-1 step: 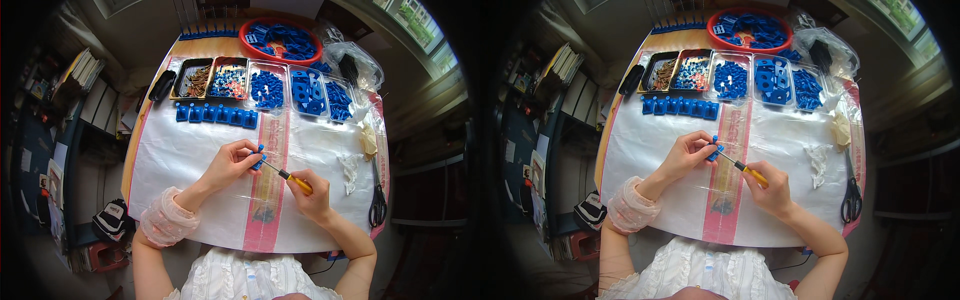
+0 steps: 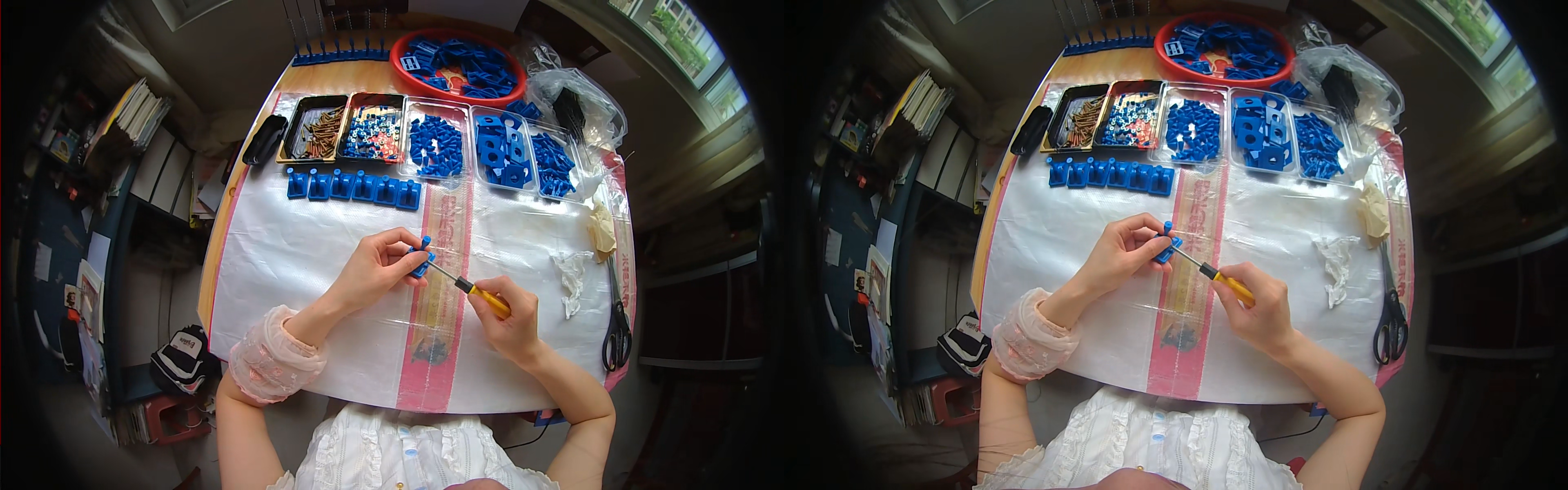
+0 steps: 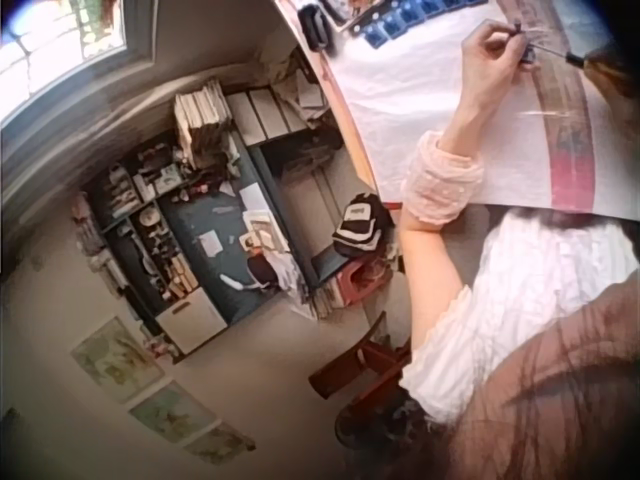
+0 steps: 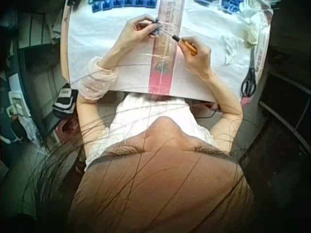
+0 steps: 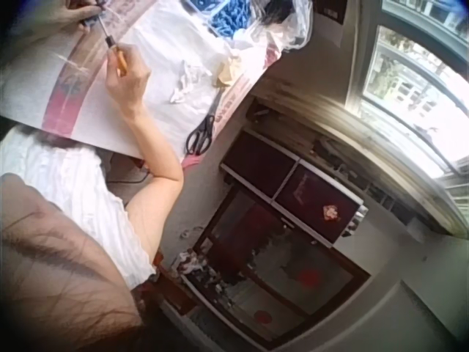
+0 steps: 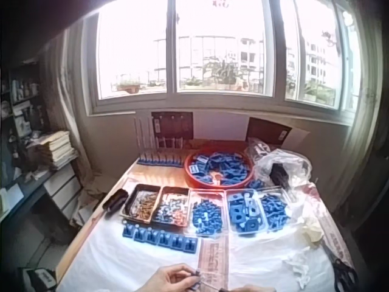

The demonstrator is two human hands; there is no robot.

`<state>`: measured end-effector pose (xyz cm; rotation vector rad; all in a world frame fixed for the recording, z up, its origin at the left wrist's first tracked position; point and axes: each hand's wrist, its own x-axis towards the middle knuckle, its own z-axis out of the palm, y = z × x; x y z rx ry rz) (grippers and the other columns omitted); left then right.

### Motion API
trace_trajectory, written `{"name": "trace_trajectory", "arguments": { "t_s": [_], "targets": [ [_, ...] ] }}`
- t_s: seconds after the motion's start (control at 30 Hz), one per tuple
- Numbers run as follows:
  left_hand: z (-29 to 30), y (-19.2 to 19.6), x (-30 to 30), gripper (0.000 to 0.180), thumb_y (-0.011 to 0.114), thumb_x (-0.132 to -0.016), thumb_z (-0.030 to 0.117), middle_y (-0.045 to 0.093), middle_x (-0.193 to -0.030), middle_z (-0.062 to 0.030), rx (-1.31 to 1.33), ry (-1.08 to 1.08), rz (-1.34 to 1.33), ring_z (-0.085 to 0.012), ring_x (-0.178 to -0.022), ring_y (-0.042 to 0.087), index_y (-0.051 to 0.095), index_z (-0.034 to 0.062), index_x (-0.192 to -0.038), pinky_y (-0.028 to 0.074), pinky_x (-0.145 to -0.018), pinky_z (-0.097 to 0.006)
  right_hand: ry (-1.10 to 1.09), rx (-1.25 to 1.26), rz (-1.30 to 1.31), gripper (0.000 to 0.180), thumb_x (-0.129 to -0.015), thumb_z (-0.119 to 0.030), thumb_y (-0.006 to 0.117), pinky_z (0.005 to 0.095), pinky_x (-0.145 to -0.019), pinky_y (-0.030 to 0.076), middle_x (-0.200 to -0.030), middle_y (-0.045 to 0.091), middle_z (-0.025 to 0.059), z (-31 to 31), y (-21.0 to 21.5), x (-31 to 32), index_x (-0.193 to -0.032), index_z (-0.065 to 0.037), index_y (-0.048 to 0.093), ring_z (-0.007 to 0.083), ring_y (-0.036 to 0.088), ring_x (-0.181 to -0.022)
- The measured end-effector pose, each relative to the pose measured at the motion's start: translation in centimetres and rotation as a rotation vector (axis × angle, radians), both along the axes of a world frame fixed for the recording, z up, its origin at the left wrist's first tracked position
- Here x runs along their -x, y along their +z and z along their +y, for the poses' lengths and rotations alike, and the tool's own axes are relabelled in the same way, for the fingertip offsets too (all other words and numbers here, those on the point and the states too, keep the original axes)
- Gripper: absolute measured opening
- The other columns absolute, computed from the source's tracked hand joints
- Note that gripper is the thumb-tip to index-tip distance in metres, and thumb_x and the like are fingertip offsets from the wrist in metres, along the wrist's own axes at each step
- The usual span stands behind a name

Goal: Assembling blue plastic components using a manual screwdriver at a workstation.

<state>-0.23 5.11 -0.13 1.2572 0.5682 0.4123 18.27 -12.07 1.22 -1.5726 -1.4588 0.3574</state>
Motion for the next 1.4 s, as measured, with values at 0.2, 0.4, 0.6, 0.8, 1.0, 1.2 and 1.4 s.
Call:
{"name": "trace_trajectory", "arguments": {
  "t_s": [0.2,0.4,0.6,0.8,1.0,1.2,1.4],
  "targets": [
    [0.0,-0.2,0.0,0.014,0.064,-0.1,0.009,0.074,-0.093,-0.0104,-0.024,-0.001,-0.01,-0.012,-0.078,0.071,0.064,-0.0008,-0.109,0.059,-0.068,-0.021,-0.014,0.05,0.065,0.013,-0.086,-0.002,0.075,0.0287,-0.054,0.05,-0.073,0.07,0.012,0.0,-0.1,0.0,-0.095,-0.001,0.065,0.0204,0.07,-0.061],
    [0.1,-0.3,0.0,0.014,0.065,-0.1,0.011,0.074,-0.094,-0.0108,0.0,0.009,0.016,-0.0123,-0.078,0.071,0.064,-0.0003,-0.108,0.059,-0.069,-0.021,0.008,-0.007,0.018,0.015,-0.086,-0.002,0.075,0.0296,-0.051,0.049,-0.074,0.069,0.0104,0.2,-0.5,-0.1,-0.096,-0.001,0.065,0.0212,0.067,-0.057],
    [0.0,0.0,0.0,0.014,0.065,-0.1,0.012,0.074,-0.093,-0.0111,0.034,0.002,0.024,-0.0123,-0.078,0.071,0.064,0.0006,-0.108,0.059,-0.069,-0.021,0.072,-0.083,-0.339,0.021,-0.082,0.001,0.075,0.0346,-0.047,0.046,-0.074,0.064,0.0101,-0.2,-0.7,-0.5,-0.1,-0.002,0.064,0.0266,0.062,-0.052],
    [0.0,0.0,0.0,0.014,0.066,-0.099,0.012,0.074,-0.092,-0.0108,0.019,-0.009,-0.026,-0.0118,-0.077,0.071,0.064,0.0003,-0.108,0.058,-0.069,-0.02,0.023,-0.082,-0.088,0.017,-0.083,0.001,0.076,0.0325,-0.05,0.049,-0.076,0.068,0.0111,0.0,-0.2,0.2,-0.096,-0.002,0.065,0.0252,0.067,-0.057],
    [0.0,-0.1,0.0,0.014,0.066,-0.099,0.01,0.074,-0.091,-0.0104,0.0,-0.007,-0.011,-0.0112,-0.077,0.071,0.064,0.0001,-0.108,0.057,-0.069,-0.02,-0.026,0.017,0.075,0.012,-0.087,-0.001,0.075,0.0287,-0.053,0.049,-0.073,0.069,0.0111,-0.1,-0.1,0.5,-0.094,-0.001,0.065,0.0188,0.068,-0.06],
    [-0.1,0.2,-0.1,0.014,0.065,-0.099,0.009,0.074,-0.092,-0.0106,-0.008,-0.001,-0.015,-0.0114,-0.077,0.071,0.064,-0.0005,-0.108,0.057,-0.069,-0.02,-0.036,0.057,0.14,0.011,-0.089,-0.002,0.074,0.0263,-0.052,0.048,-0.069,0.068,0.0093,-0.1,-0.2,0.5,-0.094,0.0,0.064,0.0142,0.067,-0.058],
    [0.0,0.0,0.0,0.013,0.064,-0.1,0.009,0.074,-0.093,-0.0111,-0.016,-0.009,-0.019,-0.012,-0.078,0.071,0.064,-0.0009,-0.108,0.057,-0.069,-0.02,-0.033,0.089,0.185,0.01,-0.09,-0.001,0.073,0.0242,-0.052,0.046,-0.069,0.069,0.0085,-0.1,-0.1,0.4,-0.094,0.0,0.064,0.0107,0.066,-0.059]
  ]
}}
